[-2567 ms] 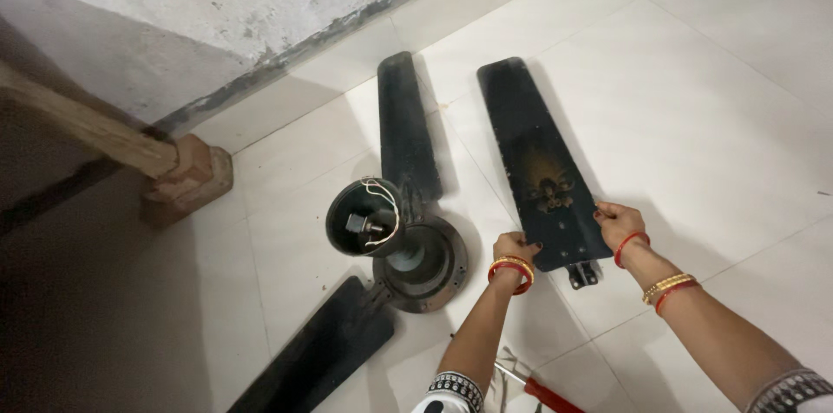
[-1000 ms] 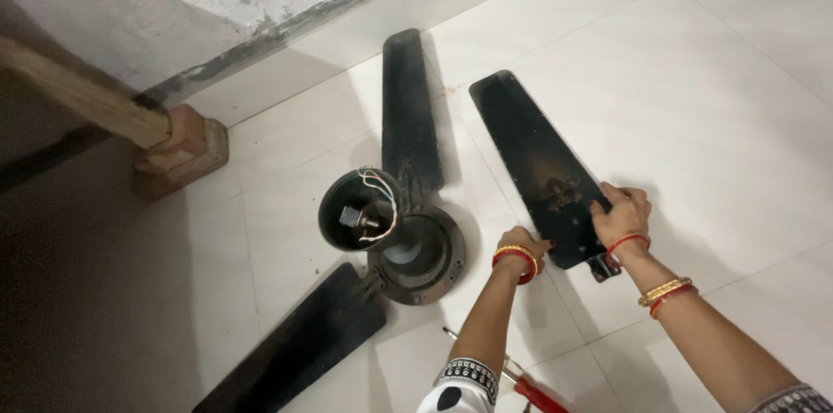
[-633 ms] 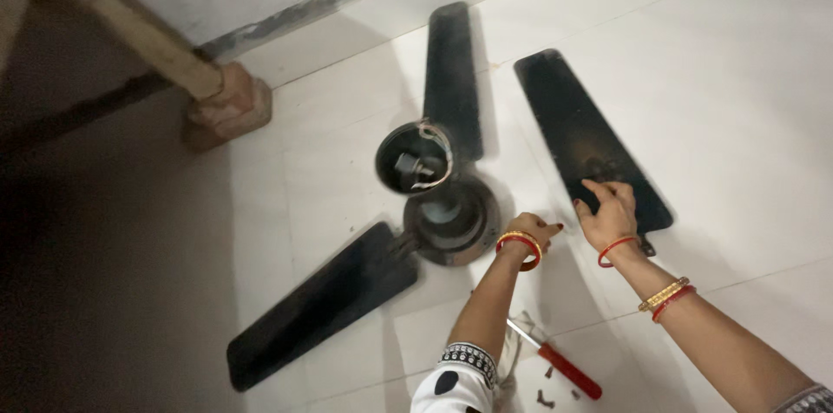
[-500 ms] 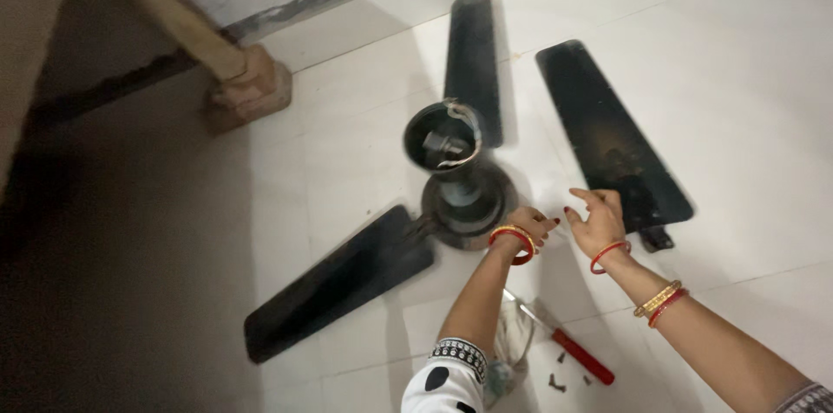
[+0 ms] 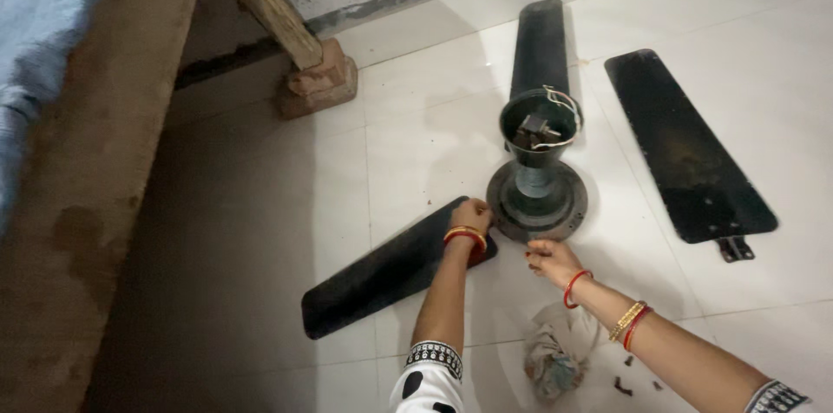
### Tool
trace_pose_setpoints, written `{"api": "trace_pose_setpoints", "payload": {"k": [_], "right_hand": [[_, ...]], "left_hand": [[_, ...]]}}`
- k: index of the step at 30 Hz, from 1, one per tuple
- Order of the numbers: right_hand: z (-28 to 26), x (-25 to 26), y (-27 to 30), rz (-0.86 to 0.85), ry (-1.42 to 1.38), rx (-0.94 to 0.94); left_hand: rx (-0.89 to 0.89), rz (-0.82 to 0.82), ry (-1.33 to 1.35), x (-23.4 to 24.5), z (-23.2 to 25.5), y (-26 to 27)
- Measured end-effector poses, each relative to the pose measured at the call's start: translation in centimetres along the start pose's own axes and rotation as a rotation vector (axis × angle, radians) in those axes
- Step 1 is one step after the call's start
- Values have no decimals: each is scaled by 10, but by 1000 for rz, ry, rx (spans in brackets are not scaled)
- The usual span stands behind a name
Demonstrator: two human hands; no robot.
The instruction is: The person uses a red screwdriver to remove screws from the ceiling fan hub and detaches each blade one by one. After removing all blades, the person wipes one blade with a cloth.
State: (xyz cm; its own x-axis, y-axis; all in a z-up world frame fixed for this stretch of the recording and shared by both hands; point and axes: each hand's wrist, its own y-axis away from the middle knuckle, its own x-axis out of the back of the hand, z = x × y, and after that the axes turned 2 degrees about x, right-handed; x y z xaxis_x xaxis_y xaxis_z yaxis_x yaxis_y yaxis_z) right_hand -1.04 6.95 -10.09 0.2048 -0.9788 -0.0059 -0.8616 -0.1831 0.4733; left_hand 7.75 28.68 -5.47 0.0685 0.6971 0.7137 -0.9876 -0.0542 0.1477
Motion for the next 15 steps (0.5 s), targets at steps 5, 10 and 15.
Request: {"api": "trace_pose_setpoints", "payload": {"k": [5, 10, 15], "right_hand": [[-2, -41, 0, -5, -293, -219], [-5, -67, -2, -74, -461, -239], [-12, -88, -9, -63, -557, -264]], "left_hand": [[237, 217, -44, 46, -33, 4], [321, 66, -192, 63, -40, 8], [352, -56, -250, 63, -42, 9]]}}
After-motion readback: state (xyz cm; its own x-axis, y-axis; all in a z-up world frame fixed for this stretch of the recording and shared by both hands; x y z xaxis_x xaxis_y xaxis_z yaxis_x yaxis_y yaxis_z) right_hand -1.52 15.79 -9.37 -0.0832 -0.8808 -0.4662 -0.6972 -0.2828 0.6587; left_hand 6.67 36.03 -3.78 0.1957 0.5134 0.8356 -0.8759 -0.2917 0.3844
